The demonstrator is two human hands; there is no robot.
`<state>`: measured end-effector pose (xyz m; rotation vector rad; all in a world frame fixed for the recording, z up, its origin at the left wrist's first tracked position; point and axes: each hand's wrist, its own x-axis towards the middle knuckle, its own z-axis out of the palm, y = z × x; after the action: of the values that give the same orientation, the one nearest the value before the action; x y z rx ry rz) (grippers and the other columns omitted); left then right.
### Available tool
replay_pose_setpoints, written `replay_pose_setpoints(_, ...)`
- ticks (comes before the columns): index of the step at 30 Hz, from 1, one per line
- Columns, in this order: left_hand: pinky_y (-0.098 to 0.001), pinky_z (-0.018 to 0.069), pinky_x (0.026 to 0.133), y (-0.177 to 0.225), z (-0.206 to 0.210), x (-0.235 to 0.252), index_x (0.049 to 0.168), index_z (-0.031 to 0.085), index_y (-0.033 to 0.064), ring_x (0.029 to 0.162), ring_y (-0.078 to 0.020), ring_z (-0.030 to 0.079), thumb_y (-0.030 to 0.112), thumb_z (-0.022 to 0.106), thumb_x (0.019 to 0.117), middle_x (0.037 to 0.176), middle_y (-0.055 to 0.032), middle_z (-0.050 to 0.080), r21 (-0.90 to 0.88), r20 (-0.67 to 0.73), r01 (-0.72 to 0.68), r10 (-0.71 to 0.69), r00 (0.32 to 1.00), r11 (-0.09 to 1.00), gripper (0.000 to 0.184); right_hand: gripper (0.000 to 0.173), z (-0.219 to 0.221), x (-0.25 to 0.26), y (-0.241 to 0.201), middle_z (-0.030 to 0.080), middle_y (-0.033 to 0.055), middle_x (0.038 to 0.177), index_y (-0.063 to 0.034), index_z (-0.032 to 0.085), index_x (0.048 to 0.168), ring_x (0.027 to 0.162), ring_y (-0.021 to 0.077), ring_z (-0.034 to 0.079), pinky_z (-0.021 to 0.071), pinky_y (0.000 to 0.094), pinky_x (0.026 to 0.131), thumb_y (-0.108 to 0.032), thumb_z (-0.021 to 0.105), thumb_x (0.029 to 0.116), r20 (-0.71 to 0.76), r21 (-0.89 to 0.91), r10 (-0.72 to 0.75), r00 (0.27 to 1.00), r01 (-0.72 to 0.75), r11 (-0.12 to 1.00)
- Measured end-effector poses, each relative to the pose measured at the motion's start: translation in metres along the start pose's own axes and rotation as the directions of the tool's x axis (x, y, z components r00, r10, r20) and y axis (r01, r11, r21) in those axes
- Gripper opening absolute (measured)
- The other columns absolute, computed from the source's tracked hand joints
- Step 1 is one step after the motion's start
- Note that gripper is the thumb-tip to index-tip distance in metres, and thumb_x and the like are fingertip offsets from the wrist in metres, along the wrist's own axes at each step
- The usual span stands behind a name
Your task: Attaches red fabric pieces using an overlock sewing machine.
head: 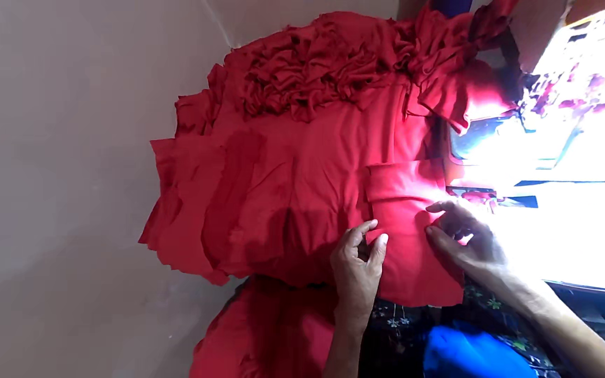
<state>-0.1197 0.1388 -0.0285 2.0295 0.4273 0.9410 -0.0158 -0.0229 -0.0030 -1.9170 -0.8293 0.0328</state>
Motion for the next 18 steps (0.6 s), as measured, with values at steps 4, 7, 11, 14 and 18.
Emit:
replay_pose_setpoints(4,-0.0163,0.0478,0.061,0.006,-0.006,0.003,0.113,0.076,-0.0021,0.063,-0.0035,0.058,0.009,0.071,0.0881,0.087,-0.0109,0.071,0.121,0.091,-0.016,0.005,0.996,0.992,0.028,0.029,-0.002,-0.005,-0.004,0.066,0.0034,0.084,-0.0017,0.072,0.1,0.076,-0.0007,0.058,0.0478,0.019,0.074,-0.028,0.059,0.0988,0.061,-0.037,0.142,0.988,-0.14,0.989)
replay_pose_setpoints(7,-0.0193,0.0468,0.061,0.011,-0.008,0.005,0.106,0.078,0.0014,0.064,-0.0067,0.056,0.011,0.074,0.0873,0.086,-0.0093,0.07,0.191,0.118,-0.008,-0.015,0.993,0.982,0.021,0.022,-0.006,0.005,-0.017,0.066,0.0107,0.086,-0.0013,0.073,0.1,0.078,0.0166,0.063,0.0515,0.034,0.071,-0.017,0.06,0.0918,0.054,-0.171,-0.031,0.998,0.04,0.984)
replay_pose_setpoints(11,-0.016,0.0499,0.065,0.011,-0.002,0.0,0.09,0.077,0.0023,0.071,-0.0067,0.06,0.01,0.077,0.0824,0.088,-0.0097,0.067,0.223,0.021,-0.072,0.069,0.997,0.972,0.011,0.021,-0.009,0.02,-0.031,0.066,0.0212,0.111,-0.0054,0.078,0.105,0.1,0.0389,0.064,0.0512,0.0529,0.079,-0.006,0.062,0.0905,0.236,-0.289,-0.215,0.948,0.28,0.916)
replay_pose_setpoints(14,-0.026,0.0515,0.085,0.011,0.001,-0.012,0.088,0.076,0.0027,0.094,-0.0191,0.064,0.012,0.073,0.0817,0.101,-0.0146,0.068,0.287,-0.07,-0.188,0.216,0.974,0.939,0.012,0.027,-0.003,0.029,-0.009,0.064,0.0101,0.124,-0.0174,0.079,0.104,0.113,0.0303,0.059,0.0473,0.0481,0.088,-0.02,0.056,0.0894,0.307,-0.258,-0.363,0.88,0.444,0.858)
replay_pose_setpoints(18,-0.0207,0.0511,0.096,0.021,-0.003,-0.026,0.095,0.068,-0.0037,0.109,-0.014,0.066,0.007,0.065,0.0917,0.105,-0.0166,0.071,0.111,-0.071,-0.226,0.235,0.969,0.968,0.011,0.02,-0.016,0.023,-0.004,0.066,-0.0039,0.112,-0.0263,0.076,0.093,0.111,0.0179,0.057,0.0439,0.0417,0.091,-0.038,0.06,0.0948,0.342,-0.152,-0.381,0.859,0.451,0.88)
